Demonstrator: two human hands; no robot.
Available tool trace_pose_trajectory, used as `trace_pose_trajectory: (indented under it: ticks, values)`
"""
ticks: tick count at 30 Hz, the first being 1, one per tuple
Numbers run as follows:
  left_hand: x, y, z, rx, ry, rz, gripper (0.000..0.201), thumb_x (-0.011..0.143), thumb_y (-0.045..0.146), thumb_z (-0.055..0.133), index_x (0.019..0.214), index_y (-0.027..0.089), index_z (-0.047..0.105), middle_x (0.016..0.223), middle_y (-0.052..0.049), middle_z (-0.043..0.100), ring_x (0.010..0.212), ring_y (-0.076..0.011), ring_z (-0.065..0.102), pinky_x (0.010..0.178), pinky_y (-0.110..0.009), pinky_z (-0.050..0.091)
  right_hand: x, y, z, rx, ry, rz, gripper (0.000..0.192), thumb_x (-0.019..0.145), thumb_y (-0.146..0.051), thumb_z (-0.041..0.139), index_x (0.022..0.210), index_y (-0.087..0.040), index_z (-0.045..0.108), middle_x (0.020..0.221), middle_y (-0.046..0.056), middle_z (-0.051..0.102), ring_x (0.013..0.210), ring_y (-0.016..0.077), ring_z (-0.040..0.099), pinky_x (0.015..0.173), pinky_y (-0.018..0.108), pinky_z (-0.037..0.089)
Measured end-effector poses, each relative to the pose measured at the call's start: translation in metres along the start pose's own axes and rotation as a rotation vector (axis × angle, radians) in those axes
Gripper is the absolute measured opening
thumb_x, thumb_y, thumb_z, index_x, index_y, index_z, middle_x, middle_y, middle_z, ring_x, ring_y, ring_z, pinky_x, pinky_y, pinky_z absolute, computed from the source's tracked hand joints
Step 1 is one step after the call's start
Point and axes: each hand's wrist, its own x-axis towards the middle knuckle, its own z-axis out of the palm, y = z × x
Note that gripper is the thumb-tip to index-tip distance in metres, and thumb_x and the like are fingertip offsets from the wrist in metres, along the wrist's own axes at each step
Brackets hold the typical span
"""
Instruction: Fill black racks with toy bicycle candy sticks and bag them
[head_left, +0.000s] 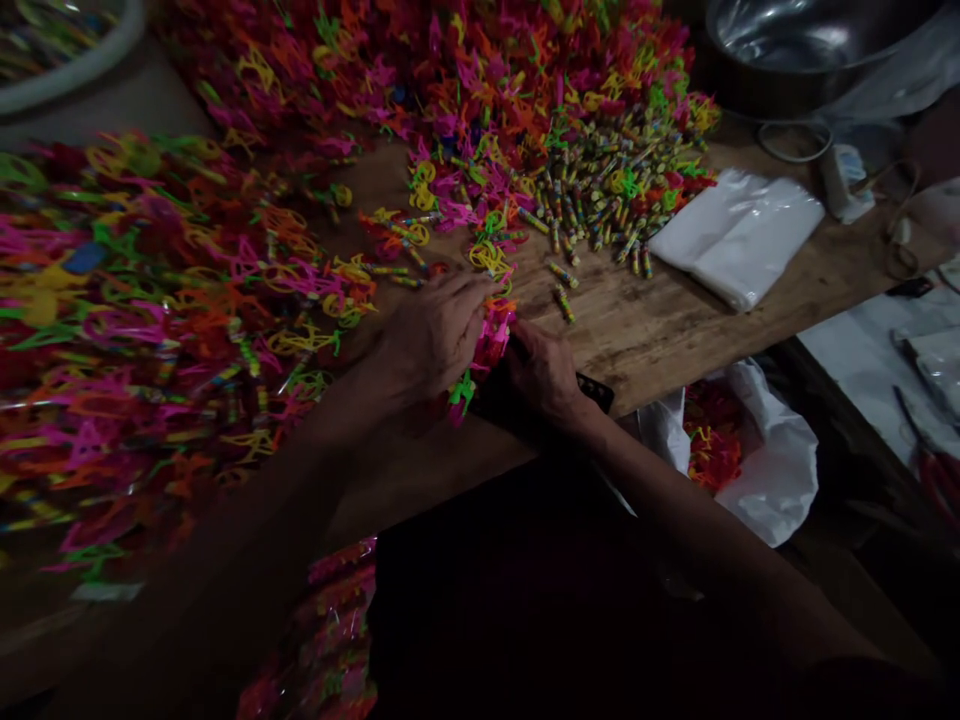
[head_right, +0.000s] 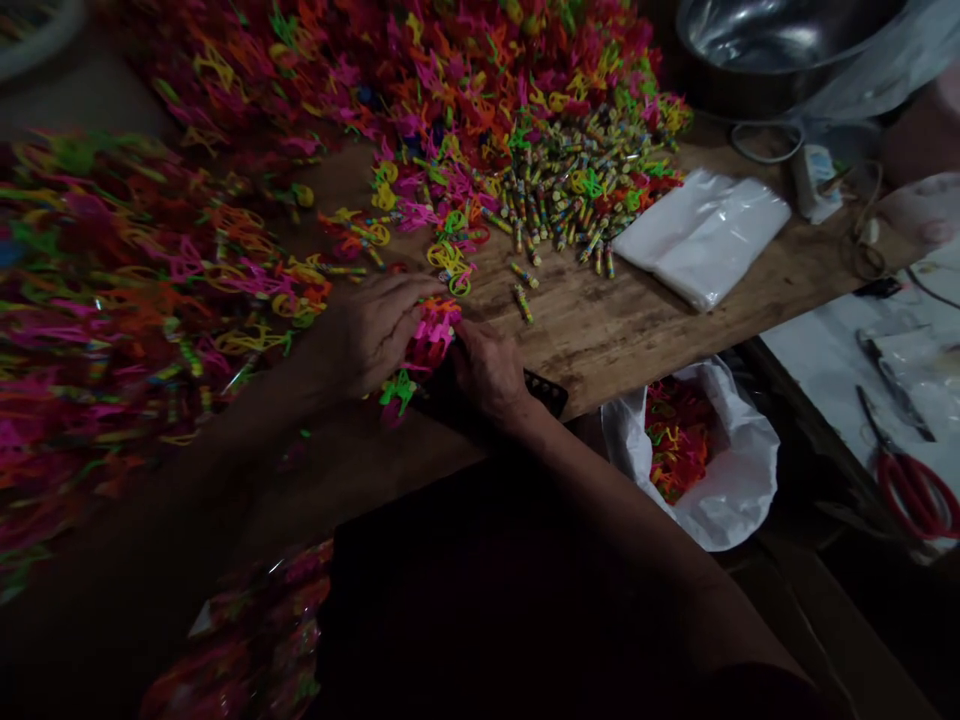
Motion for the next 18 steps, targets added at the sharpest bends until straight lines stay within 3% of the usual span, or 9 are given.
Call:
trace_pose_trajectory:
  ticks: [5,10,14,18]
  values:
    - [-0.001,0.001,0.004,0.002,0.047,-0.048,0.047,0.1,0.02,0.032,0.138,0.011,0.057,0.139,-0.013,0.066,0.132,-0.025,0.061,0.115,-0.041,0.048,-0.002,0.008,0.0,0.058,0.066,-0.044,0.02,0.092,-0.014,0.054,0.103,-0.02,0.068,0.106,0.008,0.075,0.102,0.0217,0.069,0.092,0.032,0.054]
    - [-0.005,-0.001,0.014,0.003,0.175,-0.04,0.048,0.098,0.016,0.034,0.14,0.012,0.057,0.144,-0.011,0.062,0.137,-0.0231,0.056,0.118,-0.04,0.045,-0.009,0.019,0.004,0.231,0.147,0.016,0.015,0.093,-0.025,0.057,0.1,-0.022,0.07,0.099,0.006,0.076,0.091,0.0206,0.07,0.086,0.034,0.056]
    - [-0.004,0.002,0.009,-0.047,0.067,-0.06,0.047,0.096,0.014,0.037,0.138,0.012,0.058,0.146,-0.013,0.06,0.139,-0.0252,0.053,0.12,-0.044,0.042,-0.013,0.023,0.007,0.377,0.238,0.201,0.022,0.095,-0.043,0.062,0.098,-0.023,0.07,0.093,0.003,0.074,0.087,0.0191,0.068,0.08,0.031,0.057]
    - [0.001,0.006,0.005,-0.077,0.039,-0.104,0.045,0.096,0.015,0.038,0.136,0.014,0.058,0.142,-0.011,0.062,0.137,-0.0257,0.055,0.12,-0.045,0.041,-0.013,0.022,0.005,0.436,0.236,0.253,0.025,0.093,-0.048,0.065,0.093,-0.024,0.07,0.09,0.003,0.073,0.086,0.0196,0.068,0.078,0.031,0.057]
